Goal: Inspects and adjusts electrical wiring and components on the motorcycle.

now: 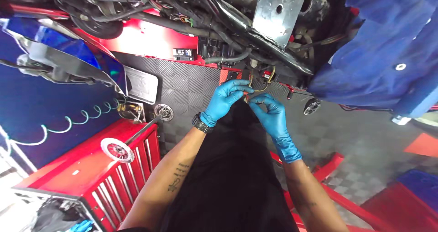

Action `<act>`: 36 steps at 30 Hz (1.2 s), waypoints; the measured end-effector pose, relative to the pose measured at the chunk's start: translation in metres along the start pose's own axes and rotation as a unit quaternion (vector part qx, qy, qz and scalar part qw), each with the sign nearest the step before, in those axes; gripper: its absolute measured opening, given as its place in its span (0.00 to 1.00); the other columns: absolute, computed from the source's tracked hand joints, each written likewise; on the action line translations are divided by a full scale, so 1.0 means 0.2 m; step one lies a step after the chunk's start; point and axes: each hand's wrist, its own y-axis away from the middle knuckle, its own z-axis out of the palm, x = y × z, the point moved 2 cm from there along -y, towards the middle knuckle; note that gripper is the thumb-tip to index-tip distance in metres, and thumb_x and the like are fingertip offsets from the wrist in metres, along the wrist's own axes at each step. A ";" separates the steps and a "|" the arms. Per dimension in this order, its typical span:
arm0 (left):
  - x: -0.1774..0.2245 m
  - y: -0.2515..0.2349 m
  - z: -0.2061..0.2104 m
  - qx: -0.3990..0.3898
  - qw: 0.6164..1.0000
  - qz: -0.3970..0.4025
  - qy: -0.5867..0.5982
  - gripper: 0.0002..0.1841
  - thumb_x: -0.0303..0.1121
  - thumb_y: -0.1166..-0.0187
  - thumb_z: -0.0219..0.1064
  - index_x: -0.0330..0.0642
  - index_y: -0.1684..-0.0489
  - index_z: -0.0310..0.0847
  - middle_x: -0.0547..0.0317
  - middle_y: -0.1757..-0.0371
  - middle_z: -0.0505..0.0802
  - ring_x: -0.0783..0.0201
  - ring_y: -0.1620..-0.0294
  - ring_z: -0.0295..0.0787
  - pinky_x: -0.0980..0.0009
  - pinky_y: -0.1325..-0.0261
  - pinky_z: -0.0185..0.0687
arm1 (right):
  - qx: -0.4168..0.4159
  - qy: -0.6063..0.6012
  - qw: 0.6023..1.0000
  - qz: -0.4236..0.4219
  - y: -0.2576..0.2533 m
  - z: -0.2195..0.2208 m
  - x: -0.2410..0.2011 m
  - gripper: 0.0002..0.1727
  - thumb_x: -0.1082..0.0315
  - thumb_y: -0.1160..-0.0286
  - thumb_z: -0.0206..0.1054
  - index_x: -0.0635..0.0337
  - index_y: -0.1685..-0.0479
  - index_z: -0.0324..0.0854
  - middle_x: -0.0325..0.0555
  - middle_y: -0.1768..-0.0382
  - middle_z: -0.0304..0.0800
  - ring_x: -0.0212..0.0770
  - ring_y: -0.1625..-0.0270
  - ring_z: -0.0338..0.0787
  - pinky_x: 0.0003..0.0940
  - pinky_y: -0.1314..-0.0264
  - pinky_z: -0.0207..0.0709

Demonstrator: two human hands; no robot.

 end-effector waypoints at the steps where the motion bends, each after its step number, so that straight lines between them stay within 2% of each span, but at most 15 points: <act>1: 0.01 0.00 0.00 0.000 1.000 -0.001 -0.003 0.18 0.19 0.16 0.57 0.29 0.30 0.79 0.47 0.41 0.95 0.57 0.39 0.92 0.61 0.32 0.87 | -0.001 0.000 1.000 0.000 0.00 0.00 0.00 0.04 0.76 0.30 0.73 0.64 0.62 0.92 0.45 0.56 0.94 0.34 0.49 0.92 0.30 0.41 0.87; 10: 0.03 -0.01 0.00 -0.002 0.999 0.000 -0.038 0.17 0.19 0.17 0.60 0.30 0.32 0.81 0.51 0.42 0.95 0.63 0.44 0.93 0.67 0.37 0.89 | 0.013 -0.023 1.000 0.010 -0.01 0.00 0.00 0.05 0.77 0.28 0.70 0.65 0.59 0.91 0.45 0.56 0.93 0.33 0.51 0.91 0.30 0.44 0.87; 12: 0.03 -0.01 0.00 -0.002 0.999 0.001 -0.038 0.17 0.20 0.16 0.60 0.30 0.31 0.80 0.51 0.42 0.95 0.63 0.43 0.93 0.66 0.36 0.88 | 0.009 -0.055 0.998 0.026 0.00 -0.01 0.01 0.06 0.76 0.24 0.68 0.67 0.55 0.89 0.46 0.54 0.93 0.34 0.52 0.92 0.31 0.45 0.88; 15: 0.03 -0.02 0.00 -0.009 1.000 -0.008 0.015 0.19 0.25 0.12 0.55 0.29 0.26 0.76 0.46 0.38 0.93 0.56 0.40 0.91 0.60 0.32 0.86 | -0.018 -0.157 0.983 0.098 0.01 -0.03 0.11 0.16 0.68 0.11 0.53 0.71 0.43 0.84 0.49 0.51 0.94 0.41 0.49 0.94 0.40 0.41 0.88; 17: 0.03 -0.02 -0.01 -0.010 0.995 -0.030 0.093 0.24 0.34 0.07 0.48 0.28 0.19 0.68 0.42 0.31 0.89 0.52 0.38 0.91 0.54 0.29 0.86 | -0.016 -0.168 0.970 0.172 0.06 -0.04 0.30 0.22 0.63 0.07 0.48 0.71 0.42 0.83 0.51 0.53 0.94 0.43 0.51 0.94 0.42 0.41 0.89; 19: 0.01 -0.01 -0.05 0.013 0.984 -0.069 0.164 0.29 0.42 0.06 0.41 0.33 0.12 0.58 0.42 0.25 0.85 0.50 0.34 0.90 0.53 0.28 0.85 | -0.014 -0.054 0.957 0.283 0.16 -0.09 0.52 0.21 0.59 0.09 0.55 0.70 0.44 0.85 0.52 0.55 0.94 0.42 0.53 0.94 0.41 0.43 0.89; 20: -0.02 0.00 -0.09 0.039 0.980 -0.091 0.173 0.29 0.43 0.05 0.37 0.34 0.12 0.58 0.42 0.24 0.84 0.50 0.34 0.90 0.54 0.28 0.85 | -0.025 0.037 0.939 0.340 0.23 -0.13 0.63 0.21 0.56 0.12 0.60 0.68 0.45 0.87 0.53 0.56 0.94 0.44 0.53 0.93 0.44 0.43 0.87; 21: -0.06 0.01 -0.14 0.074 0.979 -0.122 0.147 0.28 0.42 0.04 0.36 0.34 0.13 0.60 0.42 0.26 0.85 0.51 0.35 0.90 0.55 0.30 0.86 | -0.047 0.123 0.911 0.392 0.31 -0.18 0.74 0.22 0.53 0.15 0.64 0.66 0.46 0.88 0.57 0.54 0.94 0.50 0.50 0.93 0.52 0.40 0.85; 23: -0.18 0.08 -0.27 0.125 0.970 -0.206 -0.030 0.24 0.39 0.04 0.46 0.30 0.21 0.71 0.41 0.30 0.88 0.53 0.35 0.91 0.57 0.30 0.86 | -0.078 0.215 0.849 0.477 0.50 -0.29 0.88 0.24 0.50 0.19 0.68 0.64 0.45 0.89 0.62 0.49 0.93 0.59 0.44 0.91 0.64 0.36 0.80; 24: -0.21 0.14 -0.34 0.117 0.943 -0.260 -0.171 0.23 0.40 0.06 0.53 0.30 0.25 0.76 0.40 0.31 0.89 0.52 0.33 0.89 0.55 0.27 0.83 | -0.073 0.227 0.836 0.494 0.58 -0.34 0.92 0.23 0.50 0.20 0.69 0.64 0.46 0.89 0.61 0.51 0.93 0.59 0.46 0.91 0.64 0.38 0.80; 26: -0.17 0.24 -0.39 0.050 0.849 -0.337 -0.405 0.26 0.51 0.11 0.58 0.39 0.29 0.83 0.39 0.33 0.90 0.43 0.29 0.86 0.39 0.24 0.75 | -0.050 0.203 0.851 0.483 0.64 -0.44 0.91 0.22 0.51 0.17 0.67 0.64 0.47 0.90 0.59 0.54 0.94 0.55 0.50 0.93 0.59 0.40 0.82; 28: 0.02 0.34 -0.29 -0.011 0.824 -0.323 -0.465 0.27 0.53 0.12 0.57 0.46 0.24 0.81 0.43 0.31 0.90 0.43 0.27 0.85 0.36 0.23 0.74 | -0.012 0.158 0.882 0.444 0.65 -0.54 0.84 0.22 0.52 0.16 0.66 0.64 0.47 0.90 0.56 0.55 0.95 0.52 0.52 0.93 0.56 0.41 0.84; 32: 0.44 0.46 0.10 -0.103 0.853 -0.215 -0.464 0.27 0.53 0.12 0.59 0.48 0.21 0.78 0.49 0.31 0.90 0.51 0.28 0.87 0.44 0.21 0.75 | 0.065 0.115 0.909 0.395 0.65 -0.72 0.72 0.21 0.53 0.15 0.65 0.63 0.44 0.89 0.56 0.54 0.94 0.51 0.51 0.92 0.55 0.42 0.83; 34: 0.64 0.45 0.37 -0.175 0.839 -0.128 -0.498 0.28 0.53 0.12 0.58 0.47 0.20 0.78 0.50 0.34 0.92 0.51 0.33 0.90 0.45 0.23 0.77 | 0.113 0.095 0.908 0.391 0.68 -0.77 0.72 0.21 0.52 0.16 0.66 0.63 0.45 0.89 0.57 0.53 0.94 0.52 0.49 0.93 0.56 0.38 0.83; 36: 0.85 0.45 0.73 -0.274 0.809 -0.024 -0.519 0.28 0.53 0.12 0.58 0.47 0.20 0.78 0.50 0.37 0.93 0.52 0.36 0.91 0.45 0.26 0.79 | 0.155 0.083 0.909 0.378 0.80 -0.83 0.70 0.22 0.52 0.16 0.66 0.65 0.46 0.89 0.58 0.53 0.94 0.52 0.50 0.93 0.56 0.40 0.83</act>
